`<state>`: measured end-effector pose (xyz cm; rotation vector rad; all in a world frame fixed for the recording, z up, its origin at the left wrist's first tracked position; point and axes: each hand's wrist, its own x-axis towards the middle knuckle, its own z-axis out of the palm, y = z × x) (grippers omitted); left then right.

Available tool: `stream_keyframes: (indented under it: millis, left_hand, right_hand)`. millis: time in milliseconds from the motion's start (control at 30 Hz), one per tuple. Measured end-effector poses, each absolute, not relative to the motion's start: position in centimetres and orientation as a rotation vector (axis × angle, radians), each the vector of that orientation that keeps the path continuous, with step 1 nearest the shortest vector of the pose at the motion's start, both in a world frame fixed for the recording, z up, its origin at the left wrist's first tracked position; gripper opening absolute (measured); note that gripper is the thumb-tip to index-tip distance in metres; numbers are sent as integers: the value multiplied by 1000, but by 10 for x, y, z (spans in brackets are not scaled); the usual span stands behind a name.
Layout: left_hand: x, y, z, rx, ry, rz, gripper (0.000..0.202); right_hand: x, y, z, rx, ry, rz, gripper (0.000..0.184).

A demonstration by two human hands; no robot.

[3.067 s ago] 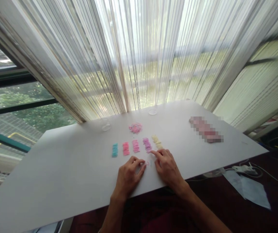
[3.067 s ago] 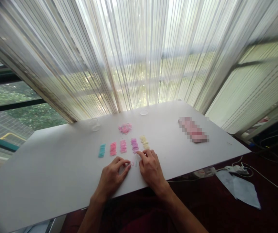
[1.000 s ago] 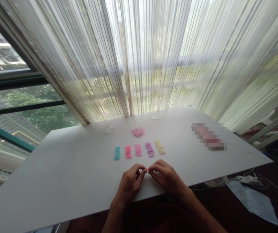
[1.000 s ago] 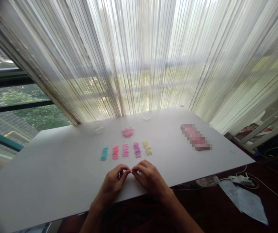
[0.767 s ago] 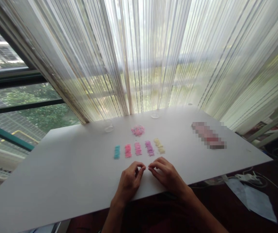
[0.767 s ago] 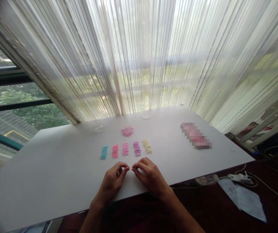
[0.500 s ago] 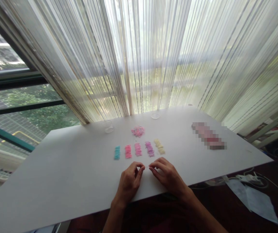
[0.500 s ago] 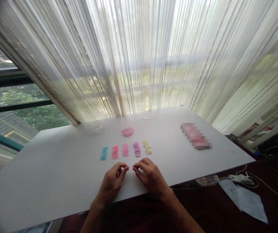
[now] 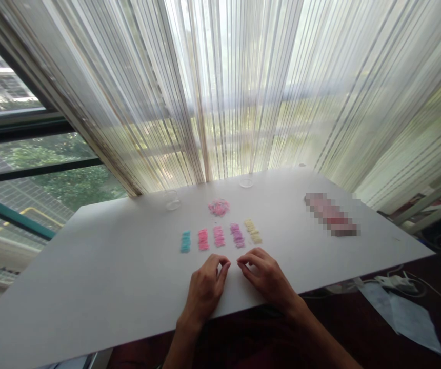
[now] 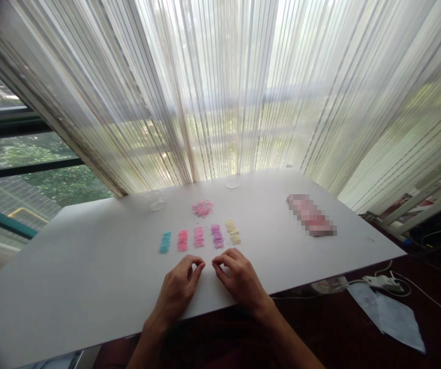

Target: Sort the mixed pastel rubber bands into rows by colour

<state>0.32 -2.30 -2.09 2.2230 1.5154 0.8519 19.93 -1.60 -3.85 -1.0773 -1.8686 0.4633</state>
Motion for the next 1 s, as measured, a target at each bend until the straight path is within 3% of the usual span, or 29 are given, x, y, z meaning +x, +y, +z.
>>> stream_keyframes:
  millis: [467,1000]
  left_hand:
    - [-8,17,-13,2344,1748,631,18]
    - [-13,12,-14,2385,1639,735,21]
  right_hand:
    - [200,-18,-32,-1142,-1858,535,13]
    - [201,-18,-35,-1147,-1898,567,13]
